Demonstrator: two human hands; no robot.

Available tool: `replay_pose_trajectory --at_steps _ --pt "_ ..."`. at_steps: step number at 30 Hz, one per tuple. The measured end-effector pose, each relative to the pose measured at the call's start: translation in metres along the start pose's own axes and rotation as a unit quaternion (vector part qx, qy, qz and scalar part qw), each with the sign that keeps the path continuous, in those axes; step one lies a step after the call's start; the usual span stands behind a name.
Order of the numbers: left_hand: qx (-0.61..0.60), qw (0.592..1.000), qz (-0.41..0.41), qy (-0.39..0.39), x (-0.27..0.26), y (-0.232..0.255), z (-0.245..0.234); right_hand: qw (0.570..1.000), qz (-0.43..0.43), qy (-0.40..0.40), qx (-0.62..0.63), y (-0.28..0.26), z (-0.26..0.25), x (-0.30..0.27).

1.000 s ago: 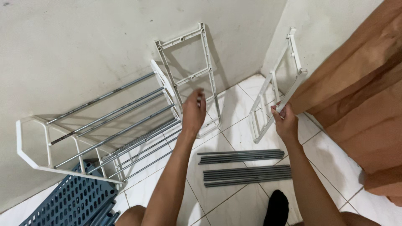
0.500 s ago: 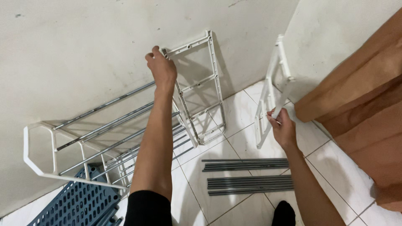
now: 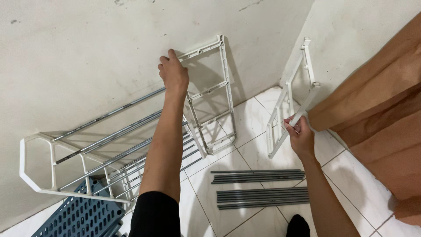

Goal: The person assembles a white plastic and metal rack by inserting metal rods into the side frames. They handle multiple rods and frames, connecting them to form a multi-tier structure.

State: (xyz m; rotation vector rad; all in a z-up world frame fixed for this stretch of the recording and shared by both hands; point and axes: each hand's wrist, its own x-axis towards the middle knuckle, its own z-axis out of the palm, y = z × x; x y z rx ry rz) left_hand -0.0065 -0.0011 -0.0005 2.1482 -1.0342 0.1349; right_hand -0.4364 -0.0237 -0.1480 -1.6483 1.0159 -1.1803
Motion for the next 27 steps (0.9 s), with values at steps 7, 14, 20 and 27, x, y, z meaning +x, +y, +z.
replay_pose_trajectory --at_steps 7,14,20,27 --pt "-0.075 0.996 0.043 -0.014 0.003 -0.004 0.000 0.999 -0.003 0.012 -0.043 0.006 -0.005 0.005" --pt "-0.171 0.981 0.074 -0.045 -0.010 -0.004 -0.011 0.999 -0.010 0.012 -0.040 0.012 -0.005 0.006" --pt "-0.051 0.993 0.097 0.030 -0.032 -0.002 -0.039 1.000 -0.017 0.011 -0.021 0.017 -0.004 0.004" --pt "-0.039 0.999 0.002 0.012 -0.032 -0.021 -0.051 0.998 0.002 0.019 -0.054 -0.001 -0.005 -0.004"
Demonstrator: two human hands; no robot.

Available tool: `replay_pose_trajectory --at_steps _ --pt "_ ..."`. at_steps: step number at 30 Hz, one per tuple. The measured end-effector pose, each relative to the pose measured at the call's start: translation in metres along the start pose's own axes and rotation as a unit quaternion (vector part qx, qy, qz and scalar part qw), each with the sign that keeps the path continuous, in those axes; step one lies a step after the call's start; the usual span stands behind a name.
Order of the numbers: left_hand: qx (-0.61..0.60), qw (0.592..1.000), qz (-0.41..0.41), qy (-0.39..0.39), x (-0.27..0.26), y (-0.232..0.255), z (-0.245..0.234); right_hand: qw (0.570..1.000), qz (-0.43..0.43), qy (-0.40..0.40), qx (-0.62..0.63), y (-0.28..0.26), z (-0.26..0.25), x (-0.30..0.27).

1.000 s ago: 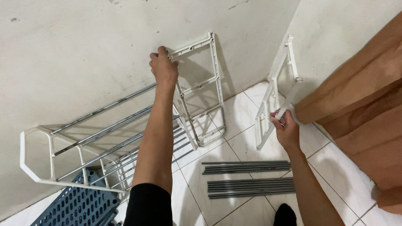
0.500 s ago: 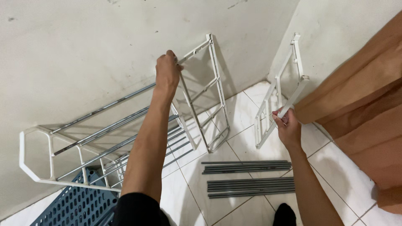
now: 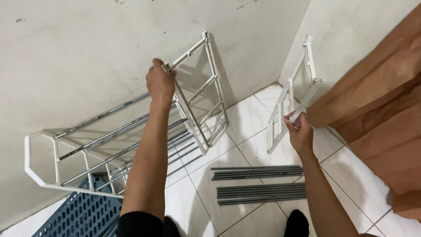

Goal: The person assembles a white plastic and metal rack by inserting metal rods into the side frames. They handle multiple rods and frames, connecting them to form a multi-tier structure.

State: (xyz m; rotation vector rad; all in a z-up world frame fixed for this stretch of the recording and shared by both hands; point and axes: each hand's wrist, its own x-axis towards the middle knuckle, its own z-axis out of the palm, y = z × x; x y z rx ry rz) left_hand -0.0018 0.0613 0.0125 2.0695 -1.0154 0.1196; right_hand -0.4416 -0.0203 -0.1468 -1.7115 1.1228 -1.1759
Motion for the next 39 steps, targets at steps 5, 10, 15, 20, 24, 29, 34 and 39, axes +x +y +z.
replay_pose_trajectory --at_steps 5,10,15,20,24,29,34,39 --pt "0.027 0.999 0.009 0.030 0.000 -0.016 0.014 1.000 -0.009 0.010 -0.013 0.000 -0.002 0.000" --pt "0.014 1.000 0.002 0.001 -0.003 -0.015 0.022 1.000 -0.009 0.007 0.002 0.004 0.001 0.005" --pt "0.030 0.999 0.011 0.026 -0.017 0.000 0.024 1.000 0.022 -0.007 -0.004 -0.003 0.011 0.004" --pt "-0.003 0.992 0.077 0.104 -0.028 0.010 0.026 0.996 0.024 -0.047 -0.069 -0.016 0.029 0.004" --pt "-0.057 0.975 0.170 0.131 -0.048 0.025 0.032 0.988 -0.001 -0.113 -0.104 -0.029 0.065 0.008" --pt "-0.209 0.972 0.031 -0.099 -0.083 0.049 0.045 0.986 0.021 -0.113 -0.121 -0.053 0.126 0.011" --pt "-0.213 0.969 -0.004 -0.129 -0.116 0.042 0.062 0.990 -0.028 -0.114 -0.084 -0.062 0.180 0.015" --pt "-0.224 0.972 0.005 -0.077 -0.141 0.013 0.093 0.851 0.282 -0.106 0.431 -0.061 0.229 0.035"
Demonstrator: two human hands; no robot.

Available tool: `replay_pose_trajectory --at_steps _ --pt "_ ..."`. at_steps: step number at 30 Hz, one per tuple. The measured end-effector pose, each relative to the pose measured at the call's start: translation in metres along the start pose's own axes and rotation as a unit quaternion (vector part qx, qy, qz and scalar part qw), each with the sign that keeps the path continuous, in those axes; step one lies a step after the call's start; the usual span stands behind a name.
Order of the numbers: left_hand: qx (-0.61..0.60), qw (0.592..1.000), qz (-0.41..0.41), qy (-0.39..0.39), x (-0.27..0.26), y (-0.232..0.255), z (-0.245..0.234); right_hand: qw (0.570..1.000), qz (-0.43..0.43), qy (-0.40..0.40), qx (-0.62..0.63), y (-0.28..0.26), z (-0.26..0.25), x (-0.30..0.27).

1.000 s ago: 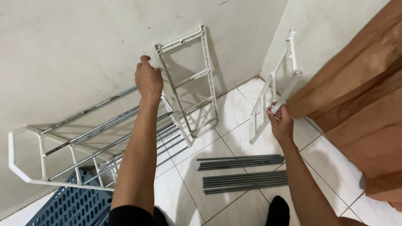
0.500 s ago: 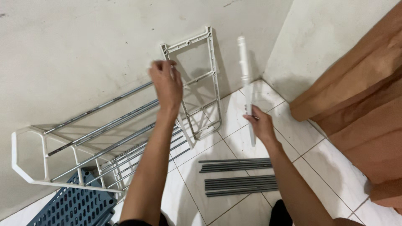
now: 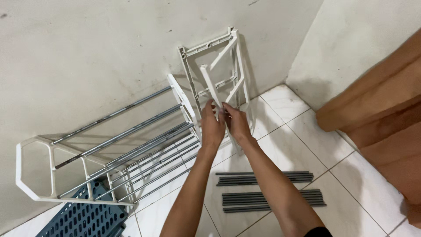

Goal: The person assembles a white plastic and metal rack by inserting metal rods into the side frames. They handle multiple rods and frames, connecting them to form a multi-tier structure.

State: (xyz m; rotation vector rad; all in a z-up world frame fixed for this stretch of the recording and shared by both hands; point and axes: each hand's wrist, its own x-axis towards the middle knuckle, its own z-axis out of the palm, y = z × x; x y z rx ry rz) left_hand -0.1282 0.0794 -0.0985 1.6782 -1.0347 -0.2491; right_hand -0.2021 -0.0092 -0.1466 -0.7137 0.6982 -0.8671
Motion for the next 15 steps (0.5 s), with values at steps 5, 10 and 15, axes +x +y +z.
replay_pose_trajectory --at_steps 5,10,15 --pt "0.017 1.000 -0.019 -0.007 -0.005 -0.037 0.014 0.997 0.028 -0.032 -0.062 0.016 0.013 0.025" --pt "-0.002 0.998 -0.053 -0.026 -0.005 -0.065 0.022 0.963 -0.065 -0.092 -0.243 0.027 0.006 0.043" --pt "-0.012 0.996 -0.077 -0.040 -0.009 -0.079 0.028 0.805 -0.214 -0.107 -0.543 0.024 -0.003 0.043"
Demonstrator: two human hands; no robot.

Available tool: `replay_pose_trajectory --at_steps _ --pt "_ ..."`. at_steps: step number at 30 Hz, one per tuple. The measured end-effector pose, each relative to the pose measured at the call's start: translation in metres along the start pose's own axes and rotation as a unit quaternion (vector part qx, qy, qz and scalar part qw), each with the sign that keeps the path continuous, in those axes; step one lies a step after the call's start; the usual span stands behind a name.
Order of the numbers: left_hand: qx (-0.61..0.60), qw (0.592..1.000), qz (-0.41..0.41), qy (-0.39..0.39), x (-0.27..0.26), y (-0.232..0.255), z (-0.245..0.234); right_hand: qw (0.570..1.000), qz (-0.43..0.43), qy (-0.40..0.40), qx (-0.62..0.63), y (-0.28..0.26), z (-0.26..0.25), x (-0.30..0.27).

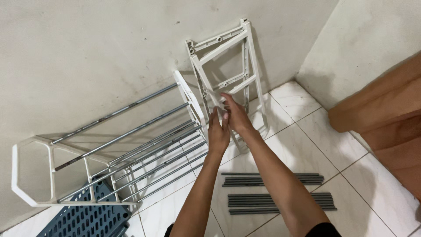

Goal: The person assembles a white plastic and metal rack by inserting metal rods into the side frames. They handle multiple rods and frames, connecting them to form a multi-tier structure.

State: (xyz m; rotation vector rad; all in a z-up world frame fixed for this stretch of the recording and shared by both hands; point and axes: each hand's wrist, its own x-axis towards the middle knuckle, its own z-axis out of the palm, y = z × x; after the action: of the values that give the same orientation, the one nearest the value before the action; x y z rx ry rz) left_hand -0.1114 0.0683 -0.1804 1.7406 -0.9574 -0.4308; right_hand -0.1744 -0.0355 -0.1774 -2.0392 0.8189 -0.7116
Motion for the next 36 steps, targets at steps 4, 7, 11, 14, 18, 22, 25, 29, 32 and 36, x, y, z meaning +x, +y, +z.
replay_pose_trajectory --at_steps 4,7,11,14,18,22,25,29,32,36 --pt "0.010 1.000 -0.008 -0.019 -0.006 -0.001 0.006 0.998 0.052 -0.022 0.019 -0.004 -0.014 -0.012" --pt "0.021 0.999 -0.027 -0.033 -0.006 0.002 0.008 0.998 0.061 -0.013 0.012 -0.004 -0.026 -0.022" --pt "0.027 0.999 -0.025 -0.017 -0.009 0.006 0.008 0.997 0.070 0.005 0.030 0.005 -0.039 -0.037" --pt "0.035 0.998 -0.042 -0.027 -0.018 0.002 0.010 0.997 0.071 0.039 0.018 0.024 -0.052 -0.059" --pt "0.047 0.991 -0.073 -0.098 -0.052 -0.022 0.018 0.993 0.088 0.055 -0.055 0.071 -0.074 -0.125" --pt "0.087 0.981 -0.096 -0.148 -0.096 -0.059 0.038 0.976 0.168 0.040 -0.129 0.121 -0.082 -0.199" --pt "0.140 0.964 -0.118 -0.193 -0.132 -0.090 0.057 0.969 0.187 0.015 -0.159 0.154 -0.080 -0.249" --pt "0.181 0.953 -0.078 -0.229 -0.173 -0.132 0.083 0.969 0.169 -0.013 -0.182 0.188 -0.066 -0.302" --pt "0.209 0.950 -0.021 -0.230 -0.184 -0.162 0.107 0.957 0.159 -0.041 -0.241 0.207 -0.051 -0.318" --pt "0.258 0.935 0.020 -0.242 -0.185 -0.190 0.131 0.955 0.143 -0.038 -0.256 0.224 -0.038 -0.313"
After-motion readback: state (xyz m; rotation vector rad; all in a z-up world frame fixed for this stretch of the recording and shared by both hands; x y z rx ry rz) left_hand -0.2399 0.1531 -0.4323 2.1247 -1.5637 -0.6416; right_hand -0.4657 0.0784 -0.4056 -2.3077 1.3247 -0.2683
